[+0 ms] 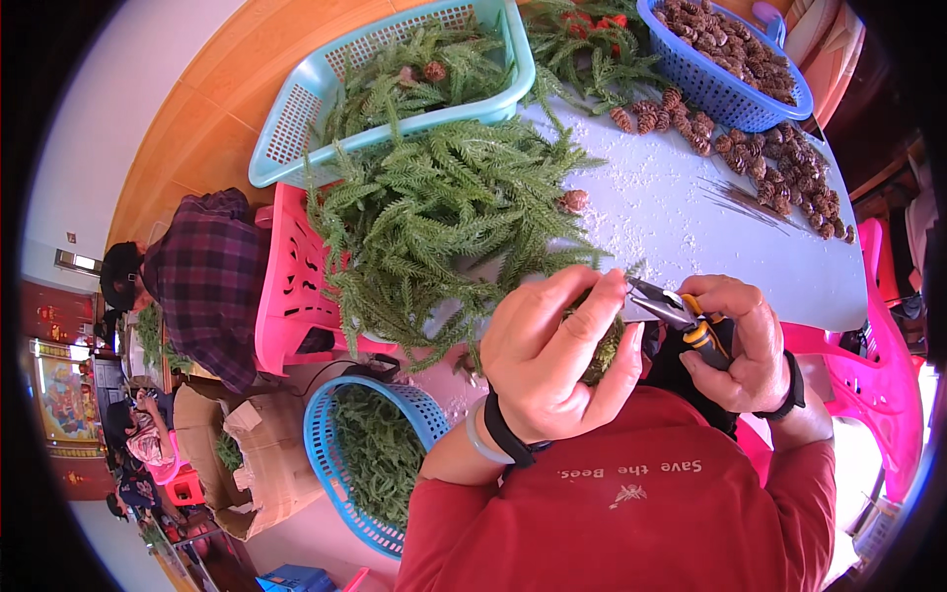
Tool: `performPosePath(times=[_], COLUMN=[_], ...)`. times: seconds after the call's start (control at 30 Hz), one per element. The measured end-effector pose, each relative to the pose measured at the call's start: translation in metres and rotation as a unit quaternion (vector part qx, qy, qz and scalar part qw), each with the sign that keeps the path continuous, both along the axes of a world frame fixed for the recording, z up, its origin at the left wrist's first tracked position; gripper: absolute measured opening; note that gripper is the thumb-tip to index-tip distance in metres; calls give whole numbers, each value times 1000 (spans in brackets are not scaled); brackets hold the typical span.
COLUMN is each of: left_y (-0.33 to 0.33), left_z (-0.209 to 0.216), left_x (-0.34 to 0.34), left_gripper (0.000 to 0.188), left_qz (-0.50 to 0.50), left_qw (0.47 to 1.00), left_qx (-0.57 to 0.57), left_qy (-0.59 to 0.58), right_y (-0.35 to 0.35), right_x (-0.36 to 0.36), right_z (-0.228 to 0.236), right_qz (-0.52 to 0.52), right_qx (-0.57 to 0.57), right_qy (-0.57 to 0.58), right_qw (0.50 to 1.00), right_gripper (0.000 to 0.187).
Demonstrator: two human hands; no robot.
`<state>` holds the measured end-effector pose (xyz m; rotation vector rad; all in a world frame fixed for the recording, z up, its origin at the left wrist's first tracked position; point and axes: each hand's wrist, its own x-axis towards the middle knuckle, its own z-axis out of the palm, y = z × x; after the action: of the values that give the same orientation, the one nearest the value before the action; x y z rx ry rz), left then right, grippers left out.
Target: Trimming green foliage and packaging pinecones into a fabric bag.
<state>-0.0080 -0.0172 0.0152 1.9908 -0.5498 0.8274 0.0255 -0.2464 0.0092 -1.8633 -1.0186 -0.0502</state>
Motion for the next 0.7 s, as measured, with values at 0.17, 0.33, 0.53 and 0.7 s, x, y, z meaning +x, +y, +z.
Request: performPosePath(times=[0.17,0.33,0.53,0.7], left_y=[5,8,4,10], left_z=[-2,-2,0,3], left_x=[3,4,0,4], left_gripper=[36,35,32,36], left_qz=[-24,-68,-147,-267], left_qw=[1000,997,977,914], left_qx=[-4,-11,-119,-228], left_qy=[10,19,103,203], right_y=[-2,-9,-8,-14], right_x=[-4,-6,4,7], right_z=[0,3,3,-4], right_qz=[-2,-8,-1,38], right_qx=[4,-2,-6,4], right_qy=[53,95,46,83], right_qw=[999,995,999,996], right_gripper=[51,50,50,51])
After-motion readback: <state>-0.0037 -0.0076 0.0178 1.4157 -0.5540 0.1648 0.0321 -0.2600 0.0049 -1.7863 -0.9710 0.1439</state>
